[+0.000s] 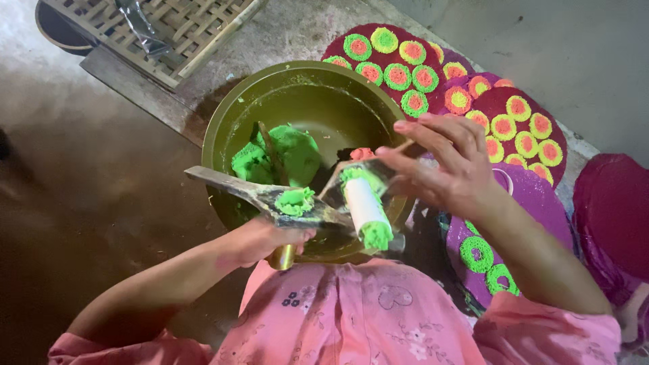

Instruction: The person sits at a work table and uses a hand-held wooden extrusion tool to press green and orange paste into ring shapes onto decorated round plates. They refill the tool with paste from a large basin, press rings out one at a time, and place the finished rings onto the plates.

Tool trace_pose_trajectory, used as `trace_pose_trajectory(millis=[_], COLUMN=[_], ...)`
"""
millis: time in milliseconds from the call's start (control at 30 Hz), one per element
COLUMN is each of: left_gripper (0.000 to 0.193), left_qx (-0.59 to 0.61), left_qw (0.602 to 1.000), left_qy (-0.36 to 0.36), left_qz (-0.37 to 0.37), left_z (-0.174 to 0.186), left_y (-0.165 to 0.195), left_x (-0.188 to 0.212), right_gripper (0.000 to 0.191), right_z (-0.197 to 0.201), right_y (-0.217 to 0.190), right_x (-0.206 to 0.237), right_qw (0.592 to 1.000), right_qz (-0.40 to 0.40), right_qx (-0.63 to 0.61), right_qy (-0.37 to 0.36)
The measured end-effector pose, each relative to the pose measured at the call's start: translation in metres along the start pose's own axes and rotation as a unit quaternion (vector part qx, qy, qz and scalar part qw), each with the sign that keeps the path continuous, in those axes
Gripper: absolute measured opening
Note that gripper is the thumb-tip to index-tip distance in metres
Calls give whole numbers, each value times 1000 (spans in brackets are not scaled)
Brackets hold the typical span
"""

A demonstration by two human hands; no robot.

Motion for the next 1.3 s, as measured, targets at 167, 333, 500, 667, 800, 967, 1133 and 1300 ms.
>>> trace_pose_trajectory(millis=[167, 333, 500, 667, 800, 967, 1133, 1300], left_gripper=[29, 26, 24, 22, 21, 22, 24, 29], left_qx=[74, 55, 83, 66, 52, 78, 119, 183], left_qw=[997, 998, 995, 996, 998, 994, 986, 977], left_qy=[20, 22, 5, 2, 37, 65, 98, 102], left_qz=[7, 5, -46, -57, -25, -30, -64, 28], left_z=[12, 8, 3, 2, 7, 12, 21, 34], left_y=[-9, -1, 11, 13, 8, 4, -2, -30], left_x=[0, 7, 13, 14, 10, 7, -1, -16], right_gripper=[31, 44, 45, 33, 28, 41, 30, 21], right_z=[25, 33, 31, 35, 35, 33, 19, -9], right_y=[-24, -46, -51, -58, -60, -59, -64, -51], right_x=[6, 12, 9, 1, -7, -14, -29, -22], right_qw=[984, 989, 988, 991, 996, 991, 997, 983], right_qz=[-61, -1, -21, 1, 29, -63, -6, -58], right_qx=[-118, -76, -102, -82, -29, -111, -13, -152], right_qy=[119, 123, 113, 107, 78, 35, 75, 83])
Point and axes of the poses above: each hand's wrist, its own x-axis away from the middle knuckle, its own z-axis out of the back of the hand, y = z × x, the point moved 6 cm from there along -x, towards the middle knuckle, and after that the axes turned 11 degrees about z, right-handed, at the moved point
